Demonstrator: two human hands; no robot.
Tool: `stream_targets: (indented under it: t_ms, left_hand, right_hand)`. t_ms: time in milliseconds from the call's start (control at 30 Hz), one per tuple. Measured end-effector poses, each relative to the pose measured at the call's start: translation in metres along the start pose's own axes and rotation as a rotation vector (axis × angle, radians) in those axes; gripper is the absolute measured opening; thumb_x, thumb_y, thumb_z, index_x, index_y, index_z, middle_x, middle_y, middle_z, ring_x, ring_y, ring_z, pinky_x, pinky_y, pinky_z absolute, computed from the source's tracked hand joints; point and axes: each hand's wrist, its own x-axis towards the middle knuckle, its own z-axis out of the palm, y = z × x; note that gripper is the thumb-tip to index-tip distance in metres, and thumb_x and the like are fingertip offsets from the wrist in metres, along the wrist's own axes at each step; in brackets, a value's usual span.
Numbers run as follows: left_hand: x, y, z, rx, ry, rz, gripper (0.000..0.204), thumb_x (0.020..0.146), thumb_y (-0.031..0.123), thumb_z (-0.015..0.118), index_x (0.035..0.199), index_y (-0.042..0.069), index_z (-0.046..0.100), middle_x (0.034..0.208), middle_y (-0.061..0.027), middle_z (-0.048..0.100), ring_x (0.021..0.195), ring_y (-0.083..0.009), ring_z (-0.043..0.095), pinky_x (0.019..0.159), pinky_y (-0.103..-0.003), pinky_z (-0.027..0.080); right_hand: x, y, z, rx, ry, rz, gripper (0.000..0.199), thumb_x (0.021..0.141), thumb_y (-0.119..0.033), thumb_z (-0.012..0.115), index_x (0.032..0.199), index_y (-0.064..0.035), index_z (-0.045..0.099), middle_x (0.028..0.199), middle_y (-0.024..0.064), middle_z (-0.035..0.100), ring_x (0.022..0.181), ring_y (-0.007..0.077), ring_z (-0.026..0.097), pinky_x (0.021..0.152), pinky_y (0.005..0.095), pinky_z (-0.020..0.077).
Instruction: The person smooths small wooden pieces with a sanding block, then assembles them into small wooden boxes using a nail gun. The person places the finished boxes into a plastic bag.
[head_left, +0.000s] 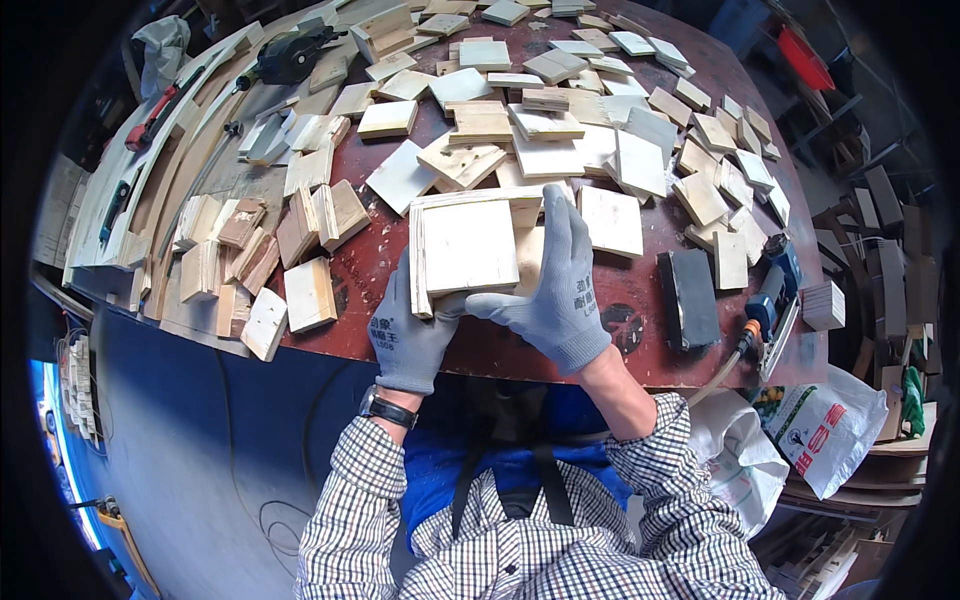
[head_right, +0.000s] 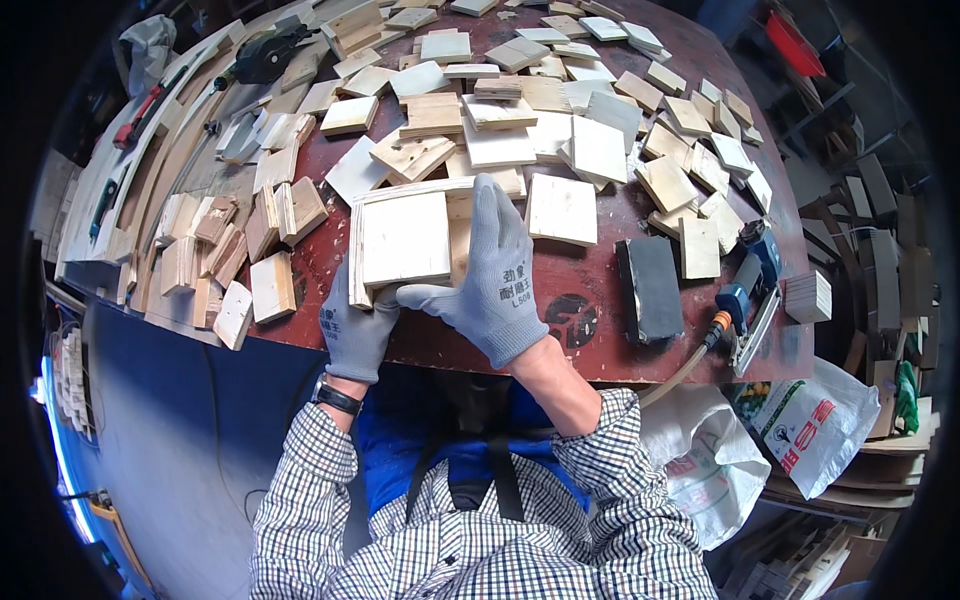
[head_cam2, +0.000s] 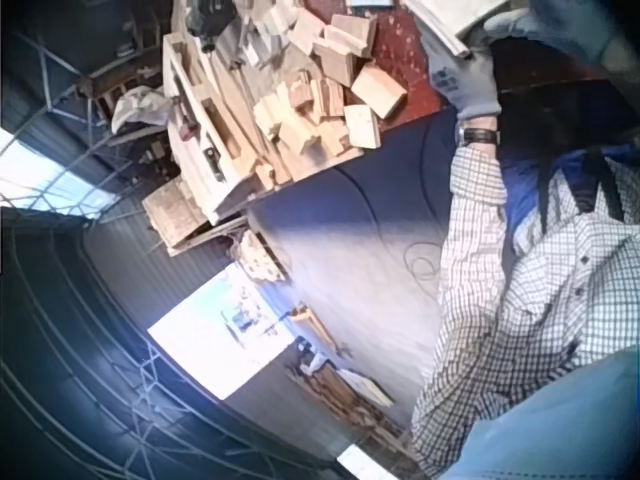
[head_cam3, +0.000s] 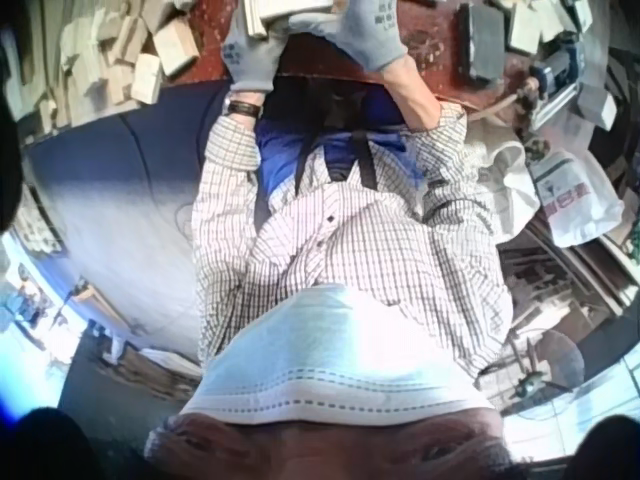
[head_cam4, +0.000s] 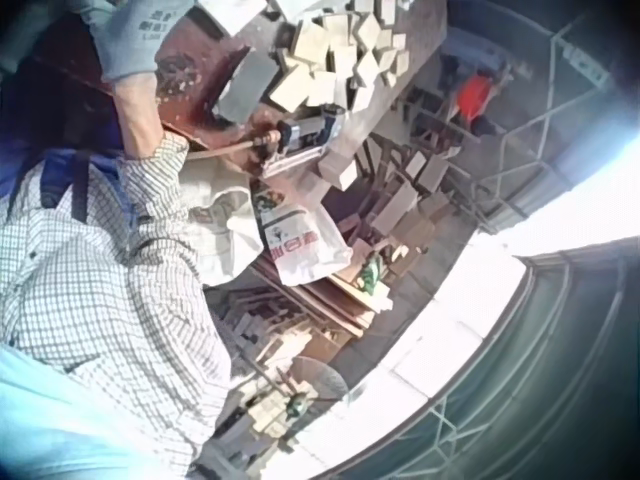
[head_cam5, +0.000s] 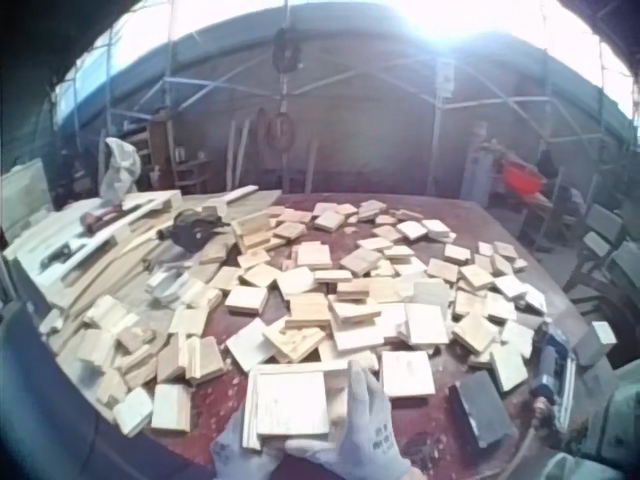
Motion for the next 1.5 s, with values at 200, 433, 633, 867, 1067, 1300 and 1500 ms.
stream_targets:
  t_ms: [200, 433, 633, 867, 1067, 1300, 1500]
  left_hand:
    - [-0.004, -0.006, 0.003, 0.018, 0.007, 0.031, 0.083, 0.094, 0.055, 0.078, 0.149, -0.001, 0.052, 0.129, -0.0206, 0.068, 0.111, -0.0383, 0.073, 0.088, -0.044, 0.062]
    - [-0.005, -0.005, 0.0, -0.013, -0.015, -0.014, 0.067, 0.093, 0.038, 0.083, 0.141, -0.001, 0.057, 0.125, -0.0207, 0.07, 0.11, -0.0393, 0.073, 0.089, -0.045, 0.061]
    - [-0.004, 0.0, 0.002, -0.093, -0.016, -0.077, 0.07, 0.093, 0.056, 0.079, 0.13, -0.001, 0.063, 0.114, -0.0187, 0.073, 0.103, -0.036, 0.074, 0.087, -0.043, 0.058]
    - [-0.013, -0.025, 0.004, -0.131, -0.018, -0.118, 0.069, 0.099, 0.051, 0.078, 0.133, -0.007, 0.063, 0.114, -0.0133, 0.072, 0.091, -0.0176, 0.067, 0.078, -0.034, 0.057]
    - [-0.016, -0.034, 0.004, -0.206, 0.013, -0.116, 0.064, 0.1, 0.046, 0.078, 0.133, -0.006, 0.062, 0.11, -0.0087, 0.07, 0.084, -0.0148, 0.065, 0.071, -0.031, 0.055]
    - [-0.016, -0.031, -0.001, -0.174, -0.036, -0.148, 0.062, 0.102, 0.045, 0.075, 0.136, -0.005, 0.061, 0.114, -0.0085, 0.07, 0.093, -0.0156, 0.064, 0.079, -0.033, 0.056]
    - [-0.013, -0.027, 0.0, -0.141, -0.019, -0.154, 0.062, 0.1, 0.051, 0.076, 0.125, -0.005, 0.067, 0.108, -0.0142, 0.074, 0.095, -0.0252, 0.069, 0.085, -0.04, 0.055]
  right_hand:
    - [-0.017, -0.007, 0.006, 0.048, -0.011, 0.084, 0.129, 0.082, -0.074, 0.078, 0.162, 0.0098, 0.022, 0.157, 0.0379, 0.036, 0.143, 0.052, 0.043, 0.117, 0.0597, 0.0379]
    - [-0.013, -0.006, 0.015, 0.041, -0.099, 0.088, 0.125, 0.07, -0.071, 0.087, 0.154, 0.0085, 0.037, 0.148, 0.035, 0.046, 0.133, 0.051, 0.053, 0.11, 0.0557, 0.0461]
    - [-0.015, 0.01, 0.006, 0.226, -0.238, 0.118, 0.13, 0.07, -0.057, 0.093, 0.163, 0.0055, 0.026, 0.152, 0.033, 0.045, 0.14, 0.0497, 0.048, 0.118, 0.0538, 0.0411]
    - [-0.012, 0.018, -0.016, 0.622, -0.282, 0.269, 0.103, 0.085, -0.019, 0.074, 0.168, 0.0021, 0.018, 0.161, 0.0303, 0.039, 0.152, 0.0421, 0.041, 0.128, 0.043, 0.0331]
    - [-0.024, 0.036, -0.006, 1.227, -0.095, 0.457, 0.085, 0.087, 0.001, 0.05, 0.168, 0.0038, 0.023, 0.164, 0.0218, 0.043, 0.153, 0.03, 0.043, 0.128, 0.0372, 0.0323]
    - [-0.022, 0.039, -0.007, 1.512, 0.057, 0.594, 0.08, 0.086, 0.007, 0.046, 0.165, 0.0093, 0.029, 0.161, 0.0184, 0.048, 0.149, 0.0247, 0.049, 0.124, 0.0348, 0.0386]
    - [-0.018, 0.034, -0.006, 1.531, 0.108, 0.614, 0.063, 0.098, -0.006, 0.054, 0.156, 0.0137, 0.04, 0.148, 0.0166, 0.056, 0.136, 0.0211, 0.058, 0.114, 0.0311, 0.046]
